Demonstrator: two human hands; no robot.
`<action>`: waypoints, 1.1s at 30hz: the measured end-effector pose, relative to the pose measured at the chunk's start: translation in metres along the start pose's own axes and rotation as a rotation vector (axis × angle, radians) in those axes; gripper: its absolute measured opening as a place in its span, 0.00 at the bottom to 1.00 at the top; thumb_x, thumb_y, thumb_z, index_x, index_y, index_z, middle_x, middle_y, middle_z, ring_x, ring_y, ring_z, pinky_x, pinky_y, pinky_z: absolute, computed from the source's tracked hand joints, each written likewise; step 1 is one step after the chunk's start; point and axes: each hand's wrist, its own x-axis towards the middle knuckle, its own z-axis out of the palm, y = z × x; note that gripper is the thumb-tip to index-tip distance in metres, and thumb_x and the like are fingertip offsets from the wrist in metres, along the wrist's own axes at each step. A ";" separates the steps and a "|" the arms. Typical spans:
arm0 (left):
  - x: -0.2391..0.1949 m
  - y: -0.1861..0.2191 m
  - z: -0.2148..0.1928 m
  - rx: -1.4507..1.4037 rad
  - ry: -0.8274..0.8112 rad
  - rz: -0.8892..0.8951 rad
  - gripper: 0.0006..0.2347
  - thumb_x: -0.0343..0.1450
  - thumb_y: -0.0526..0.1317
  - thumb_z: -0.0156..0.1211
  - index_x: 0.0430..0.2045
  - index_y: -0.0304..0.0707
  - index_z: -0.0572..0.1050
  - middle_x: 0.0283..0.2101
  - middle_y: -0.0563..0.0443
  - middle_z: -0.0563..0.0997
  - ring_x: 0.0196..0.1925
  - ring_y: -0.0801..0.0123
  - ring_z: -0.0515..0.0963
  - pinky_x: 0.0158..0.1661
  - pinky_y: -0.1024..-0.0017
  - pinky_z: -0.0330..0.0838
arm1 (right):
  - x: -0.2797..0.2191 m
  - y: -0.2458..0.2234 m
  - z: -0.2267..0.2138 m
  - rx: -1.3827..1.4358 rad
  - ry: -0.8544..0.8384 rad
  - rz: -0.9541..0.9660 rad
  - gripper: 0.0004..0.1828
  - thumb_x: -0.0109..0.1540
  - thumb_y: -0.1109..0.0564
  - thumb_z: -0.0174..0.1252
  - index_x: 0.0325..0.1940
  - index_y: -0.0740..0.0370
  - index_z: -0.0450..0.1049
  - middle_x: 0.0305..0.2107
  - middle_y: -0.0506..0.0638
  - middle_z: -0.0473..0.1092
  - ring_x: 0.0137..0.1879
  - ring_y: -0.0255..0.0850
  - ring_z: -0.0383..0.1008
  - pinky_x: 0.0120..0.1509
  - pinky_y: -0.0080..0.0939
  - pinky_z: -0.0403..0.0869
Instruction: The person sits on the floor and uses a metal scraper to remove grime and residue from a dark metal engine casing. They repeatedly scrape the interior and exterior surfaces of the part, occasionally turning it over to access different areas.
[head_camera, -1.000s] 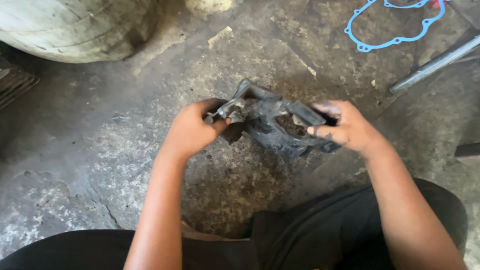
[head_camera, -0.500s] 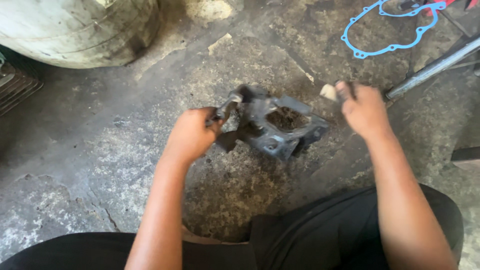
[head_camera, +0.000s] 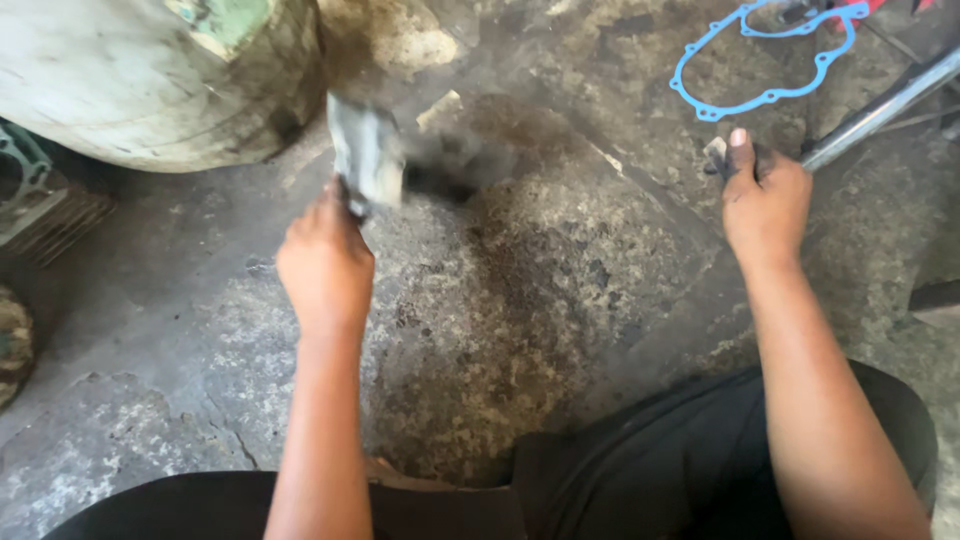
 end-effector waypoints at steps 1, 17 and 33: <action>-0.007 -0.006 0.007 0.081 0.017 0.042 0.17 0.72 0.29 0.58 0.58 0.29 0.76 0.50 0.36 0.83 0.46 0.47 0.84 0.44 0.60 0.77 | 0.001 0.001 0.000 -0.009 0.004 -0.004 0.24 0.78 0.44 0.54 0.44 0.69 0.79 0.29 0.62 0.76 0.35 0.50 0.78 0.43 0.47 0.71; -0.046 -0.011 -0.003 0.280 -0.093 0.105 0.29 0.67 0.30 0.59 0.66 0.59 0.70 0.75 0.43 0.61 0.68 0.47 0.67 0.63 0.50 0.56 | -0.004 -0.013 0.003 -0.104 -0.013 0.096 0.26 0.75 0.41 0.56 0.39 0.69 0.78 0.26 0.67 0.71 0.34 0.64 0.73 0.41 0.57 0.68; -0.021 -0.016 -0.030 -0.436 -0.500 -0.939 0.10 0.71 0.38 0.64 0.39 0.27 0.83 0.29 0.40 0.84 0.31 0.56 0.83 0.37 0.58 0.74 | -0.040 -0.046 0.023 0.574 -1.137 0.147 0.18 0.63 0.58 0.54 0.57 0.60 0.74 0.33 0.46 0.76 0.34 0.33 0.73 0.37 0.40 0.74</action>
